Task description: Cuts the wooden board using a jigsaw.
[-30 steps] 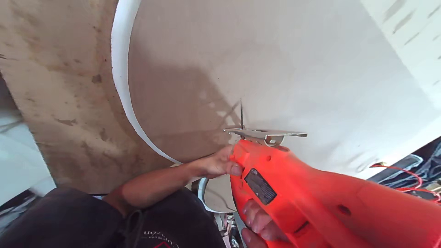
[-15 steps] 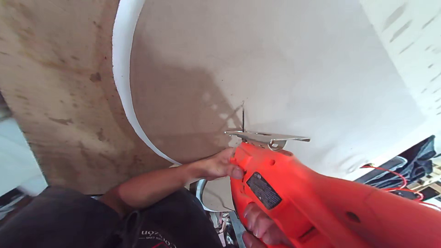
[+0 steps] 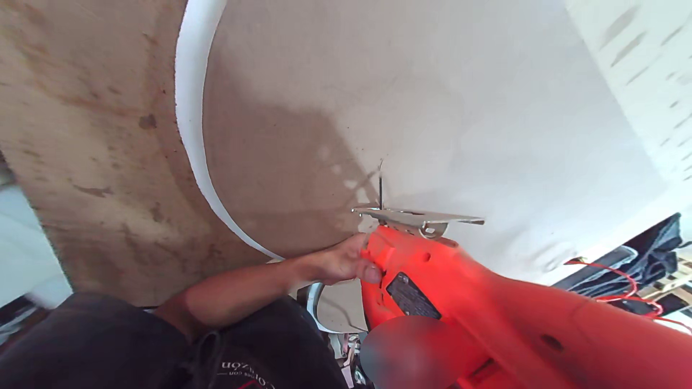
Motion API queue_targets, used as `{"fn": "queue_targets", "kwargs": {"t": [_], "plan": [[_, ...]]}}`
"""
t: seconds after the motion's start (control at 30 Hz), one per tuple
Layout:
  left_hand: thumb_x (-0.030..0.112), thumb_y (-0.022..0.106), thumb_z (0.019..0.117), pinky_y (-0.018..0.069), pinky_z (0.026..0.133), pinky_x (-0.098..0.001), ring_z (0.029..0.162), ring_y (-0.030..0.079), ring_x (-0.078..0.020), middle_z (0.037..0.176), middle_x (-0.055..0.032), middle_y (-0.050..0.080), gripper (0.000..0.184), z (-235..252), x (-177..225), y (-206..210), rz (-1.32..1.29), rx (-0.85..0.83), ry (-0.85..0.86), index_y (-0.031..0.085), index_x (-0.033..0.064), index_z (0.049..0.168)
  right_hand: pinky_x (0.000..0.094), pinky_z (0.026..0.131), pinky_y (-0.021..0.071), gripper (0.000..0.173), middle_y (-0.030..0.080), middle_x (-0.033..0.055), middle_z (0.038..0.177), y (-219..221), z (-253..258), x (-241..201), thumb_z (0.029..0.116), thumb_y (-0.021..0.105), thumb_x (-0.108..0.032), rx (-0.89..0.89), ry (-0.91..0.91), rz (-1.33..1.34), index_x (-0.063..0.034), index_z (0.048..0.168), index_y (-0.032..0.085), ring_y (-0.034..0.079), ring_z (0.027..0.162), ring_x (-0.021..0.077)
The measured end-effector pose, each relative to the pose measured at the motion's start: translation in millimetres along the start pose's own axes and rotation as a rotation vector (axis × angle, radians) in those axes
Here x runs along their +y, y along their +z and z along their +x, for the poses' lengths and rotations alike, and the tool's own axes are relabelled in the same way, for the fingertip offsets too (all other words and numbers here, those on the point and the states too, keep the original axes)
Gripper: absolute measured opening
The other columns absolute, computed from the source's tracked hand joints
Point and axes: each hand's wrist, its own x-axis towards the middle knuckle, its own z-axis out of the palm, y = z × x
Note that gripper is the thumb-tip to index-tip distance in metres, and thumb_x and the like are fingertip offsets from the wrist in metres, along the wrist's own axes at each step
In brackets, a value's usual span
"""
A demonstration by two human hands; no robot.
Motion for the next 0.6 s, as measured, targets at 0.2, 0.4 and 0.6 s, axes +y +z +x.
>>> {"fn": "queue_targets", "kwargs": {"t": [0.2,0.4,0.6], "plan": [[0.052,0.075,0.0884,0.0570,0.088,-0.0205,0.102,0.068,0.0024,0.109,0.0150,0.073,0.040,0.3,-0.2,0.8,0.015,0.001,0.003,0.065,0.0251,0.117,0.0252,0.092,0.0531,0.010,0.063,-0.0064,0.085,1.0,-0.9,-1.6,0.0913,0.068,-0.006,0.019,0.013,0.022,-0.0147,0.094,0.064,0.063,0.087,0.0032],[0.051,0.075,0.0892,0.0564,0.090,-0.0205,0.103,0.067,0.0024,0.110,0.0151,0.072,0.041,0.5,0.7,0.3,0.008,-0.015,0.006,0.064,0.0247,0.119,0.0256,0.091,0.0530,0.011,0.062,-0.0067,0.081,2.9,-0.9,-2.5,0.0900,0.068,-0.005,0.040,0.020,0.032,-0.0149,0.092,0.064,0.063,0.085,0.0036],[0.050,0.076,0.0884,0.0573,0.088,-0.0218,0.101,0.068,0.0012,0.108,0.0139,0.073,0.041,0.3,1.2,0.7,0.004,0.003,0.002,0.064,0.0231,0.117,0.0256,0.089,0.0534,0.011,0.062,-0.0065,0.082,1.5,0.3,-1.4,0.0896,0.068,-0.004,0.023,0.006,0.044,-0.0142,0.094,0.065,0.063,0.084,0.0037]]}}
